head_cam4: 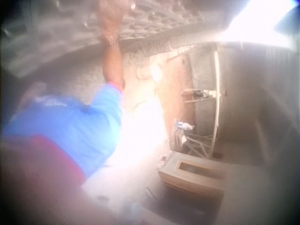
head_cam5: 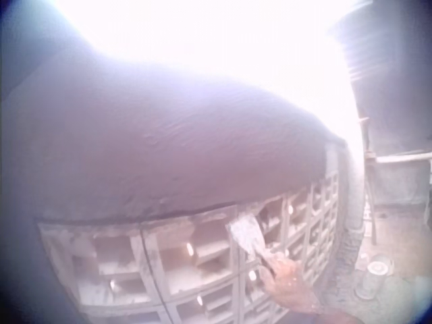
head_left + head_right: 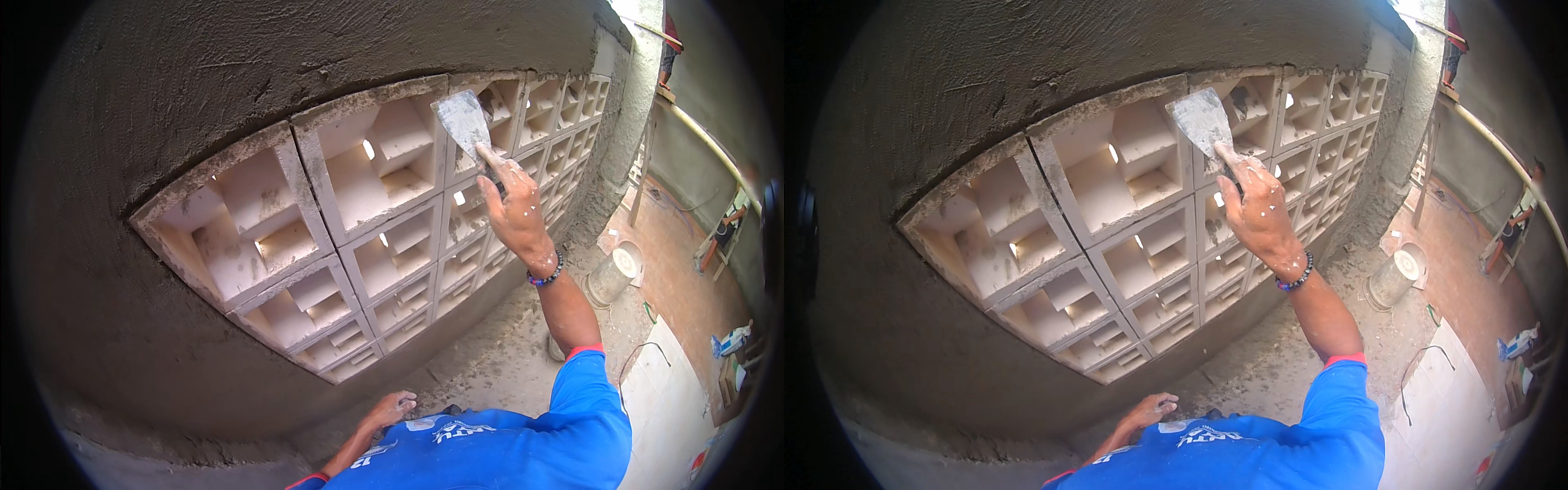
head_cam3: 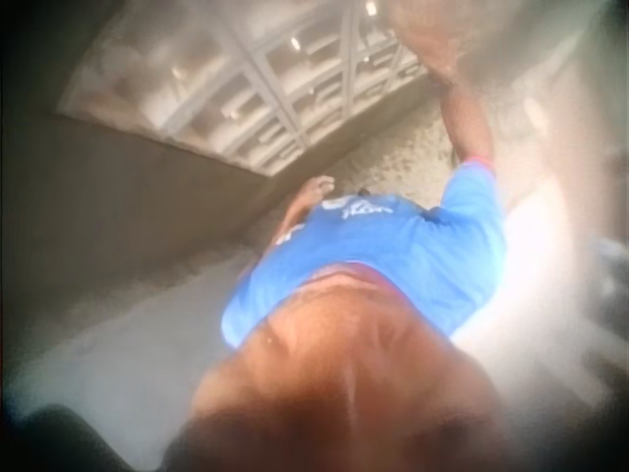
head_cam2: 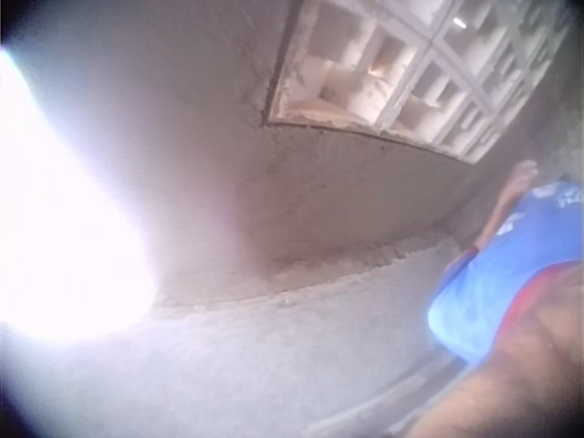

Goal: The person uses a trowel to apply and smooth cement plaster onto a wall featuring a decorative lattice of hollow blocks. The worker repeatedly scoops mortar and spreads it over the surface, filling the gaps between the blocks and creating a uniform finish.

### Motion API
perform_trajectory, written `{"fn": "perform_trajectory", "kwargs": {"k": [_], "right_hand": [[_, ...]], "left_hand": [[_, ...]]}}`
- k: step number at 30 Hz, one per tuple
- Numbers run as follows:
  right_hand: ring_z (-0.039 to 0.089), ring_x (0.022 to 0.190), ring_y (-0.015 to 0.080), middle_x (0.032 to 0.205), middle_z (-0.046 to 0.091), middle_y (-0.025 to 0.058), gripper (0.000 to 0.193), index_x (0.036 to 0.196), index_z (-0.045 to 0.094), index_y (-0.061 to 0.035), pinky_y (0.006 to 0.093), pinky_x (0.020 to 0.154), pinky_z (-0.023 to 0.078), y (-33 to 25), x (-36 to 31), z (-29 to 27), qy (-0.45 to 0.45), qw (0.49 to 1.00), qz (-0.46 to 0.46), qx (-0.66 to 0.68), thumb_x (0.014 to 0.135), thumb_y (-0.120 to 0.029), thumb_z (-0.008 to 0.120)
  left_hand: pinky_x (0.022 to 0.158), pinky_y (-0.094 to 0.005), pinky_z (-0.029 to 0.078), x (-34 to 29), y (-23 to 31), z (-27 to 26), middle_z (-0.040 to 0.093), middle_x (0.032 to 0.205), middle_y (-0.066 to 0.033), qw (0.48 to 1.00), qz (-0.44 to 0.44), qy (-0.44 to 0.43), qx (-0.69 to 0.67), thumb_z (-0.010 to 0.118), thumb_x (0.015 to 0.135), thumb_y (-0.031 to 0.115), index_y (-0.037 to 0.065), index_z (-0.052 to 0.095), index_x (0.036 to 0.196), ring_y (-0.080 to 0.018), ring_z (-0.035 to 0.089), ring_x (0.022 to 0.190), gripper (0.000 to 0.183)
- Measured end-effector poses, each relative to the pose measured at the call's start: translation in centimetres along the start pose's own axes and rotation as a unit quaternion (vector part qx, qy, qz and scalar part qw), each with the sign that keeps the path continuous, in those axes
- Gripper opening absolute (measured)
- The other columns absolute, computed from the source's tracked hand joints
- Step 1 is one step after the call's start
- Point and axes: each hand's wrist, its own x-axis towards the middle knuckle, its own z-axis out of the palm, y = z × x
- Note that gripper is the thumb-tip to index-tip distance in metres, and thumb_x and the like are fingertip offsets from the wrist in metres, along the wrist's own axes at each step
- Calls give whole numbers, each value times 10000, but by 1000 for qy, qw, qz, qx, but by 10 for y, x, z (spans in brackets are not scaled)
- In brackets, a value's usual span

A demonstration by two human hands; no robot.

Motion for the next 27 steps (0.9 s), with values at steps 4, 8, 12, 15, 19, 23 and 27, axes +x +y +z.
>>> {"fn": "perform_trajectory", "kwargs": {"k": [4,8,12,15,19,23,27], "right_hand": [[612,933,395,1027,637,245,449,1312,542,-46,427,834,493,4,9,29,42,999,20,24,865,-28,587],[619,1039,370,1107,635,248,454,1327,530,-38,400,899,488,7,16,19,63,989,102,83,876,-34,588],[648,987,233,1079,667,189,385,1277,564,-30,328,869,495,15,34,-35,1,985,100,137,897,-74,608],[666,873,208,987,690,156,306,1191,620,-24,329,789,509,28,77,-97,-101,994,-29,-9,900,-118,627],[654,858,234,952,697,109,259,1121,662,-58,349,803,496,37,145,-131,-176,961,-174,-125,889,-173,644],[674,840,225,950,713,94,248,1109,683,-86,318,814,533,6,185,-137,-237,906,-301,-181,869,-104,625],[690,830,217,944,720,98,251,1087,694,-74,306,797,560,-10,194,-129,-276,903,-260,-202,847,-58,624]], "left_hand": [[924,-403,476,-2,-2,-3,660,1166,-169,1000,-23,5,1,589,940,314,54,593,1255,-315,621,1079,408],[951,-406,460,-12,9,-5,645,1194,-169,998,-60,19,-24,584,946,305,62,587,1267,-312,599,1117,403],[963,-401,453,-19,-1,-1,632,1220,-175,997,-62,35,-26,584,949,299,53,583,1270,-301,586,1148,404],[947,-392,463,-21,2,-4,636,1214,-178,996,-70,46,-30,585,947,294,40,583,1266,-294,598,1134,407],[945,-386,464,-18,5,-7,637,1211,-177,994,-93,49,-41,587,946,287,27,582,1263,-293,596,1137,410],[977,-395,450,-3,8,-6,625,1229,-168,997,-61,49,-11,584,951,288,41,579,1270,-295,581,1156,404],[927,-384,474,14,12,1,648,1182,-186,998,-38,52,-15,586,944,319,45,590,1255,-304,615,1099,414]]}}
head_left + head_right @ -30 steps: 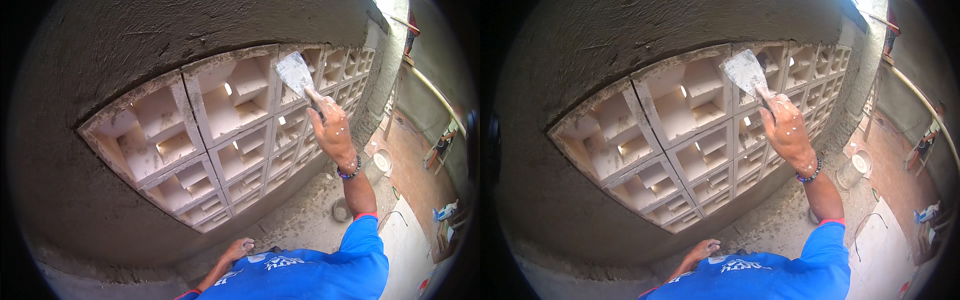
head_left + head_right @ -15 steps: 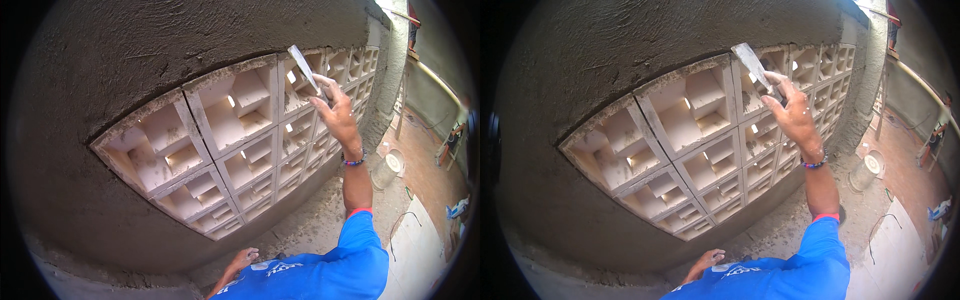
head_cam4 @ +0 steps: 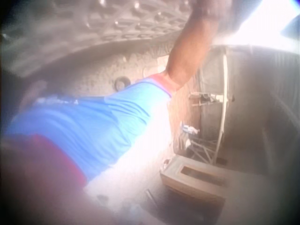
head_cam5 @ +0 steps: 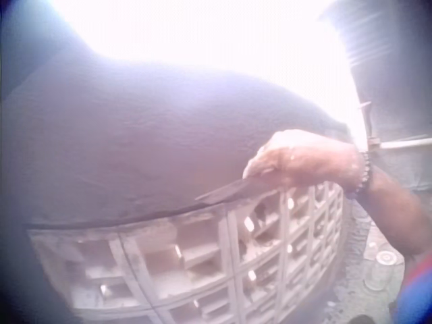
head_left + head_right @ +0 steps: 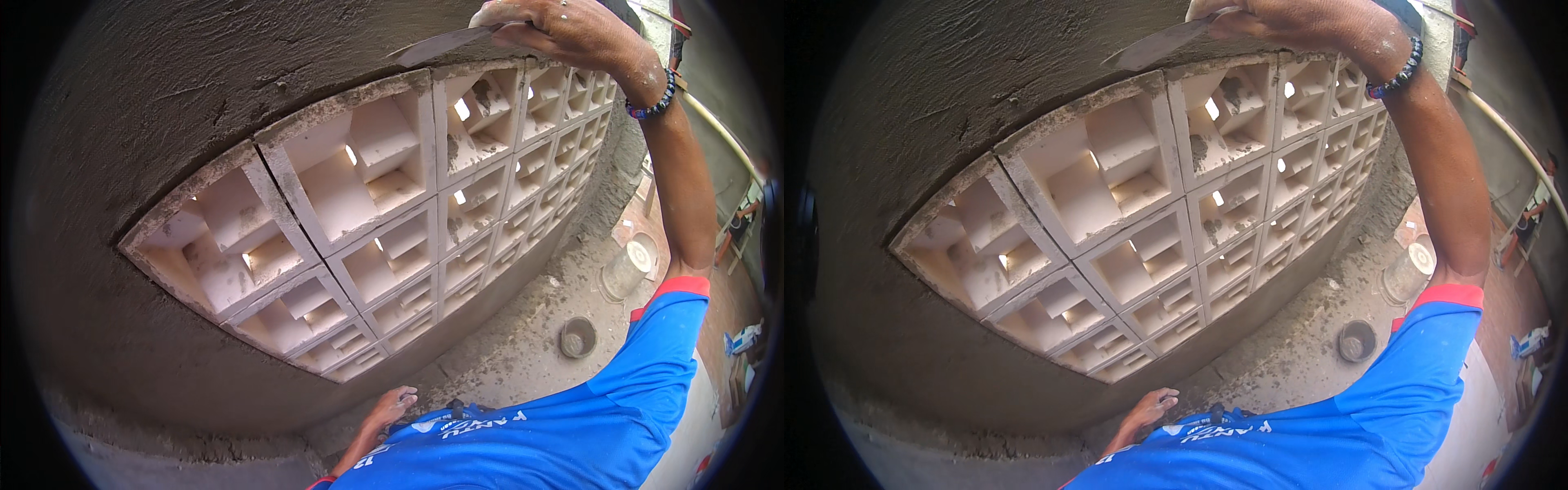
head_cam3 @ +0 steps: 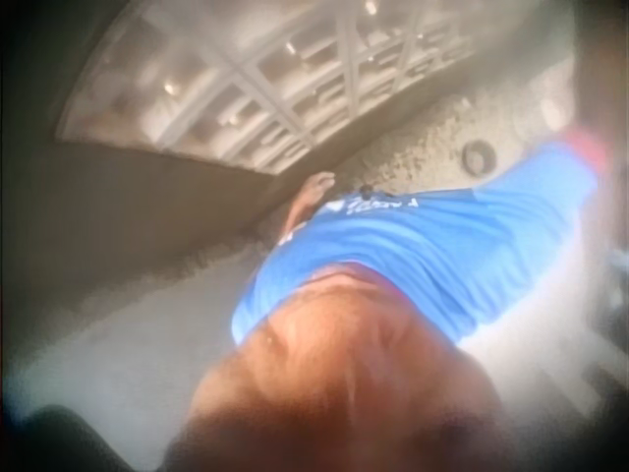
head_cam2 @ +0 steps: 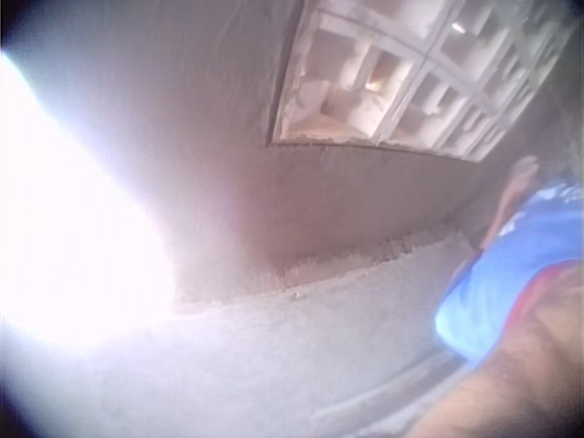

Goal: The person uses a trowel to apply and smooth cement plaster onto a wall featuring a decorative lattice of hollow blocks. The worker repeatedly scoops mortar and spreads it over the surface, filling the gaps between the blocks and creating a uniform finish.

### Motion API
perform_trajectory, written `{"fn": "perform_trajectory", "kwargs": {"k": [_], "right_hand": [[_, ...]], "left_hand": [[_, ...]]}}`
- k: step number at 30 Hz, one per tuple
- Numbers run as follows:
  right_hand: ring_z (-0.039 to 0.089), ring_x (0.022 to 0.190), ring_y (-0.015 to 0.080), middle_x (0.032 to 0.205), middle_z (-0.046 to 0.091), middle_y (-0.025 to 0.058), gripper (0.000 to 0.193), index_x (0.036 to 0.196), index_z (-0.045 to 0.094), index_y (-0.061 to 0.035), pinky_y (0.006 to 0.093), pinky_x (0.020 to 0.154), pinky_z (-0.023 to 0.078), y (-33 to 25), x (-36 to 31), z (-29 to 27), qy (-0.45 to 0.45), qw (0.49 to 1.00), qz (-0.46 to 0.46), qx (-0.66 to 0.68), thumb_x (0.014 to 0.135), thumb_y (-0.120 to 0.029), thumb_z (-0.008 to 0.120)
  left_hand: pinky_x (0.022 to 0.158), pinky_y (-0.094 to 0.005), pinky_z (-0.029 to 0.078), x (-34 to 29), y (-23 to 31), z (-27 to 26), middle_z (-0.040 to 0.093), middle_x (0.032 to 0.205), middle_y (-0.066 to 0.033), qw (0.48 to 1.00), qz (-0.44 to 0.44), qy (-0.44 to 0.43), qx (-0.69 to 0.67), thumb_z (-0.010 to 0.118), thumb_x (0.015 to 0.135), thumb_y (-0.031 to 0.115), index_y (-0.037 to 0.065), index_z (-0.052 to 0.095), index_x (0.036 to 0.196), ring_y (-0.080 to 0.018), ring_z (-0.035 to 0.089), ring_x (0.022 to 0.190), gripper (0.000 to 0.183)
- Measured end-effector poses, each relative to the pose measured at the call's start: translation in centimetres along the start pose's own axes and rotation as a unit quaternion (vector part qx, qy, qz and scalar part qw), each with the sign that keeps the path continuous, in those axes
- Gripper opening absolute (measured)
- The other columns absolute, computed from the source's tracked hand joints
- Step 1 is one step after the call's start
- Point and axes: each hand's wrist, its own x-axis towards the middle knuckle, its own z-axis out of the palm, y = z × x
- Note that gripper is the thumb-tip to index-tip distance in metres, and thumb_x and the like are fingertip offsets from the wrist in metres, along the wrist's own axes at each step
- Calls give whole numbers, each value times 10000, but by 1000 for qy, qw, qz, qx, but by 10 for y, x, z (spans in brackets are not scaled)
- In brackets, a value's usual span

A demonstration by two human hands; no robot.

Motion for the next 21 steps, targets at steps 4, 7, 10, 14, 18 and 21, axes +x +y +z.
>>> {"fn": "perform_trajectory", "kwargs": {"k": [4,7,10,14,18,21], "right_hand": [[689,847,219,953,718,90,252,1086,694,-76,310,802,559,17,-3,10,35,997,-62,-44,841,-59,637],[685,869,219,985,716,83,261,1103,690,-86,312,806,557,24,-11,12,56,988,-87,-113,848,-75,637],[679,856,205,948,711,70,239,1082,684,-87,308,776,561,39,-13,19,58,983,-112,-133,845,-109,656],[634,894,263,943,694,87,230,1089,677,-93,373,854,481,86,-51,35,25,987,23,-156,882,-188,650],[635,912,288,937,686,117,232,1079,672,-64,402,859,480,67,-64,23,3,987,87,-137,881,-178,632],[632,905,282,967,679,114,207,1060,670,-68,400,865,480,53,-46,30,56,993,28,-102,884,-171,634]], "left_hand": [[930,-394,473,12,5,9,647,1183,-187,1000,-11,-10,-7,589,941,326,62,594,1255,-311,607,1112,410],[934,-400,471,13,18,11,645,1185,-189,999,-22,-21,-12,590,941,330,63,594,1256,-314,602,1119,413],[939,-402,467,17,11,16,642,1188,-194,1000,-8,-13,-5,589,942,336,53,591,1256,-316,602,1117,423],[944,-401,464,19,19,9,638,1196,-194,1000,17,-17,5,583,945,337,38,587,1255,-324,600,1117,430],[938,-396,465,28,2,9,640,1197,-185,999,40,-28,22,576,948,334,35,588,1253,-324,602,1113,427],[934,-392,465,25,-5,6,639,1200,-183,998,33,-48,31,574,948,334,28,587,1251,-318,603,1113,430]]}}
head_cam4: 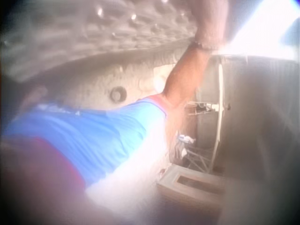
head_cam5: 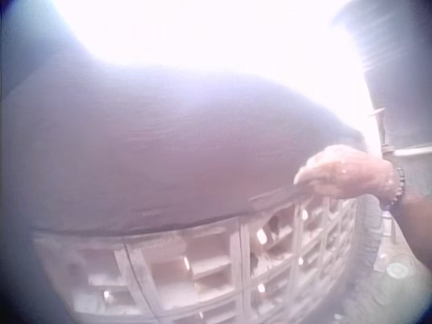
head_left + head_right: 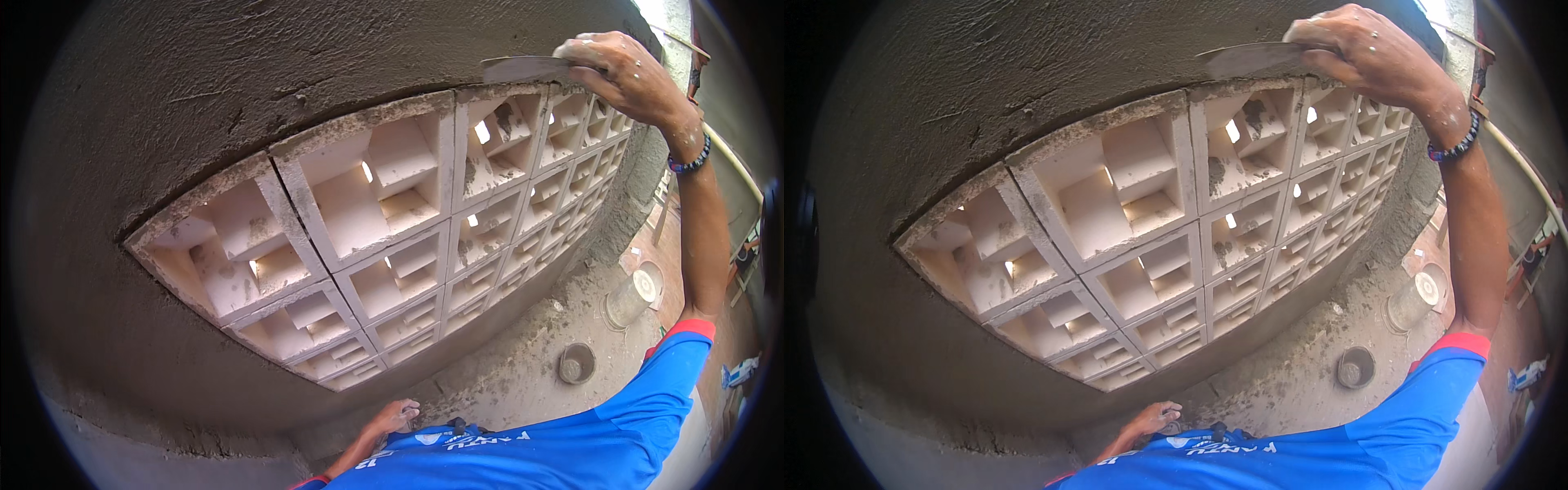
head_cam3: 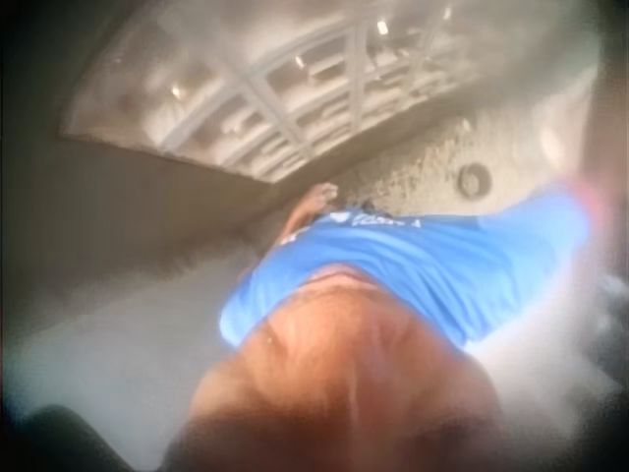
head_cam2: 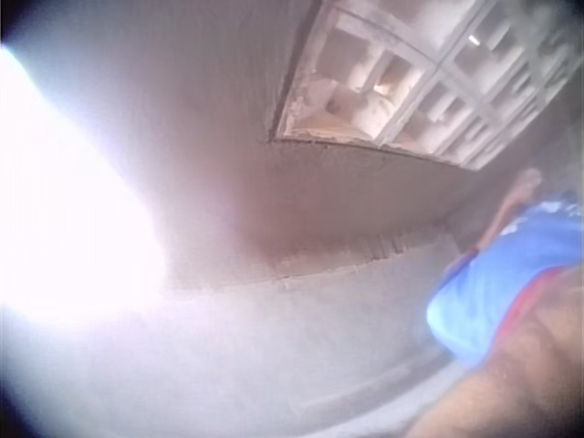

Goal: The person uses a trowel to apply and smooth cement plaster onto a wall featuring a decorative lattice of hollow blocks. The worker repeatedly scoops mortar and spreads it over the surface, filling the gaps between the blocks and creating a uniform finish.

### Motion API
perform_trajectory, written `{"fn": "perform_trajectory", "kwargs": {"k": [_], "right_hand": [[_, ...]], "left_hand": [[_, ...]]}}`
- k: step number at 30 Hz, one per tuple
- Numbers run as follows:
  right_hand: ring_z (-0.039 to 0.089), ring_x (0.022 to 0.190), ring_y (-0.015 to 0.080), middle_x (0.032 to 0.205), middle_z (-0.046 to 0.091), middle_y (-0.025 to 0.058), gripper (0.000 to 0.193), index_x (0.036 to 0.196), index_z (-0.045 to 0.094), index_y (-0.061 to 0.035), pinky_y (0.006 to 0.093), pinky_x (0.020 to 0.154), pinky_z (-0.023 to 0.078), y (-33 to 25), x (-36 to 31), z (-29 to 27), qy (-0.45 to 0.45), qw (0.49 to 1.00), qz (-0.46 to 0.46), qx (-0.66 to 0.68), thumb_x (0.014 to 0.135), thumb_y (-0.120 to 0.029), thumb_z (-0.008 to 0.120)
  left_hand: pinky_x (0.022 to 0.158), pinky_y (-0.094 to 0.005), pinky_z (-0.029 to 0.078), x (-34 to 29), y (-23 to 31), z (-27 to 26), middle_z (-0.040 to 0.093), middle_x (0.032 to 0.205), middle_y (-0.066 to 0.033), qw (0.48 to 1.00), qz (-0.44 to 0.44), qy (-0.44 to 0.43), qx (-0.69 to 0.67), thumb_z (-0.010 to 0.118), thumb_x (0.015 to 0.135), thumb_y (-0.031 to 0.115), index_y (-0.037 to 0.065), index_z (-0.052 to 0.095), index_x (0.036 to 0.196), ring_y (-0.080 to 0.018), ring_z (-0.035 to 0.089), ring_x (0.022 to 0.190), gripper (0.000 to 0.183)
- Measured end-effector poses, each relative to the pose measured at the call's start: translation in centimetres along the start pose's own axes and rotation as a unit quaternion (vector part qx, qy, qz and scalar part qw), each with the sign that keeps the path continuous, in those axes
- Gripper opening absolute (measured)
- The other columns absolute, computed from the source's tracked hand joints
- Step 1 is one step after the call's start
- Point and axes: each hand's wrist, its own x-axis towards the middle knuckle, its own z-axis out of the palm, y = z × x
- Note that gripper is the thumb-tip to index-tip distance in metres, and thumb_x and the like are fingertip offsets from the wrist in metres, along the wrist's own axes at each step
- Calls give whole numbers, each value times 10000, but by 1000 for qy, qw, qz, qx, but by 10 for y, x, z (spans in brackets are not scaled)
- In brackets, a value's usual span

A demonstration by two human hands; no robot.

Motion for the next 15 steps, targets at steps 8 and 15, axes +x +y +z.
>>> {"fn": "perform_trajectory", "kwargs": {"k": [8,15], "right_hand": [[666,792,174,824,678,52,181,1009,669,-91,291,709,562,-27,49,-4,6,993,-117,-2,846,-170,679],[672,803,180,830,682,58,182,1025,669,-98,294,722,566,-21,46,4,9,993,-113,-9,852,-155,671]], "left_hand": [[937,-382,468,1,-8,-15,646,1185,-175,1000,12,11,-11,575,948,330,34,583,1259,-302,618,1085,429],[1012,-418,424,6,5,-37,610,1254,-167,996,-51,-63,-21,572,956,314,51,566,1284,-308,552,1201,420]]}}
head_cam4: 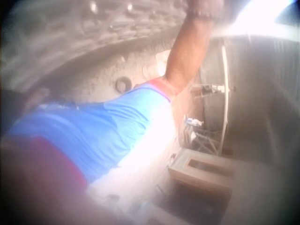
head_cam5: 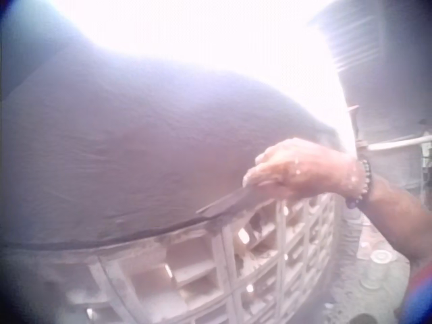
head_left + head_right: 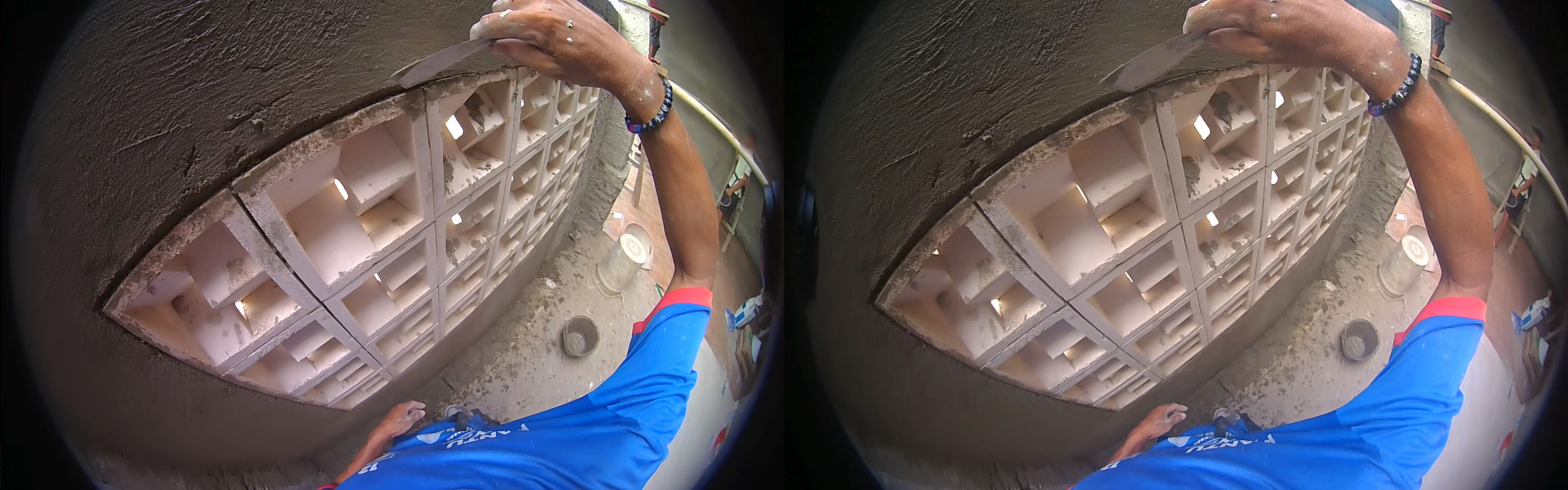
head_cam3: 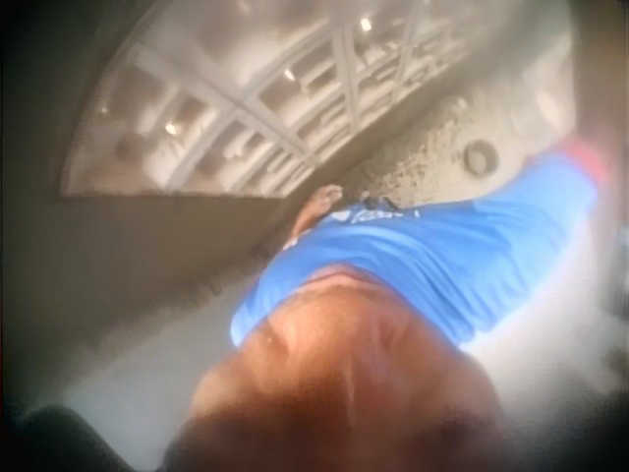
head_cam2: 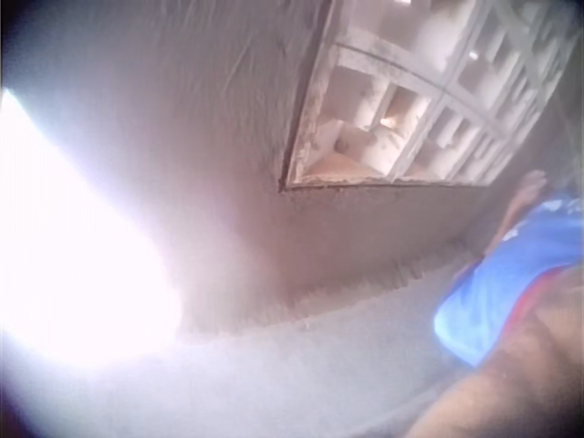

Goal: The person uses a trowel to apply and smooth cement plaster onto a wall featuring a decorative lattice of hollow blocks. The worker repeatedly scoops mortar and spreads it over the surface, filling the gaps between the blocks and creating a uniform finish.

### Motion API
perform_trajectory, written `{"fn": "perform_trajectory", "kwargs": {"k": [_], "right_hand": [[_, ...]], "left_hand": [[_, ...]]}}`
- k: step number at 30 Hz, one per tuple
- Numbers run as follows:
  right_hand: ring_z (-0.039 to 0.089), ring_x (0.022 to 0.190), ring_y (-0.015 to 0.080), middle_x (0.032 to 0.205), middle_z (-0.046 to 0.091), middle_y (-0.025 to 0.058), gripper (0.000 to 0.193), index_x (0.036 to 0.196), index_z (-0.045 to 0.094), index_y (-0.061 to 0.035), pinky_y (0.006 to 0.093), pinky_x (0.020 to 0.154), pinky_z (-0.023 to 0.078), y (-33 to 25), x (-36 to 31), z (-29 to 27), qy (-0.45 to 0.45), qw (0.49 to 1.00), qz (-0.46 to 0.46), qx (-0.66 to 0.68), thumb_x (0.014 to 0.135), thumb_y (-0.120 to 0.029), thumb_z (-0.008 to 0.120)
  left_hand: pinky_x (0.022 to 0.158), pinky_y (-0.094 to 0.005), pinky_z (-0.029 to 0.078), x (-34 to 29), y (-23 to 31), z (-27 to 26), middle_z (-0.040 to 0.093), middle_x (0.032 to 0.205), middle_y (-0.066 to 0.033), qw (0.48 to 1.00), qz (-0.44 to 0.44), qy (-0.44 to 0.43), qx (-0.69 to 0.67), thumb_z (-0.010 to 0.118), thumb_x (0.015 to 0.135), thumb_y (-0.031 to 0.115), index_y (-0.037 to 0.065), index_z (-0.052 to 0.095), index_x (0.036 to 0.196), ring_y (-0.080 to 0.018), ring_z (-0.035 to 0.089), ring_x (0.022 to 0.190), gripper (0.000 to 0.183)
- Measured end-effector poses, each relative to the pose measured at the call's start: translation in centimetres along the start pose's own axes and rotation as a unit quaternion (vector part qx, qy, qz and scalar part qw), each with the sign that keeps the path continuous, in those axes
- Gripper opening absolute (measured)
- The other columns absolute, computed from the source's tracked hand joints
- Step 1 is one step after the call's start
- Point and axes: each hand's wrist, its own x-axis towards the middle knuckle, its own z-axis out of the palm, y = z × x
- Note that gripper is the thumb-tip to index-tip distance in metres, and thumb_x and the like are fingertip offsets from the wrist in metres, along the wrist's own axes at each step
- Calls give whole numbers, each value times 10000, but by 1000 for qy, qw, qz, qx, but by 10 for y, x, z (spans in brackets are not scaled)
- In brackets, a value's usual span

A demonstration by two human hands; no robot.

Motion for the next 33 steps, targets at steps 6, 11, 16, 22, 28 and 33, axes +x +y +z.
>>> {"fn": "perform_trajectory", "kwargs": {"k": [6,11,16,22,28,33], "right_hand": [[676,814,179,837,686,70,168,1027,657,-92,289,749,574,6,-6,4,-16,1000,10,-6,862,-125,655],[672,803,178,833,682,73,168,1017,656,-83,284,729,569,17,-13,11,3,1000,15,15,864,-153,664],[652,721,161,759,656,54,142,991,653,-76,272,621,541,47,-40,18,36,999,-40,-5,866,-142,662],[629,942,284,993,671,112,229,1075,673,-81,407,867,476,59,-85,15,-81,987,141,-16,859,-157,666],[607,583,133,665,623,36,98,947,643,-67,252,497,499,39,-31,28,64,991,-45,107,862,-113,657],[578,530,121,619,593,30,80,908,622,-57,248,444,461,30,-17,24,-9,998,-10,61,888,-135,627]], "left_hand": [[987,-409,440,18,5,-11,621,1232,-173,999,18,2,37,574,951,311,41,570,1276,-310,571,1171,422],[938,-399,474,43,18,-11,639,1198,-177,997,41,16,56,569,953,320,23,565,1272,-308,602,1120,435],[952,-398,466,68,41,0,630,1212,-185,998,50,29,10,579,949,319,24,575,1262,-311,599,1131,430],[978,-390,447,88,57,4,611,1238,-197,997,57,47,33,579,949,327,28,568,1273,-301,577,1166,441],[980,-386,444,102,56,8,613,1237,-191,997,57,52,30,575,953,339,27,554,1286,-297,575,1167,456],[977,-386,448,113,66,10,612,1242,-192,996,58,68,28,569,958,335,23,560,1277,-302,577,1166,447]]}}
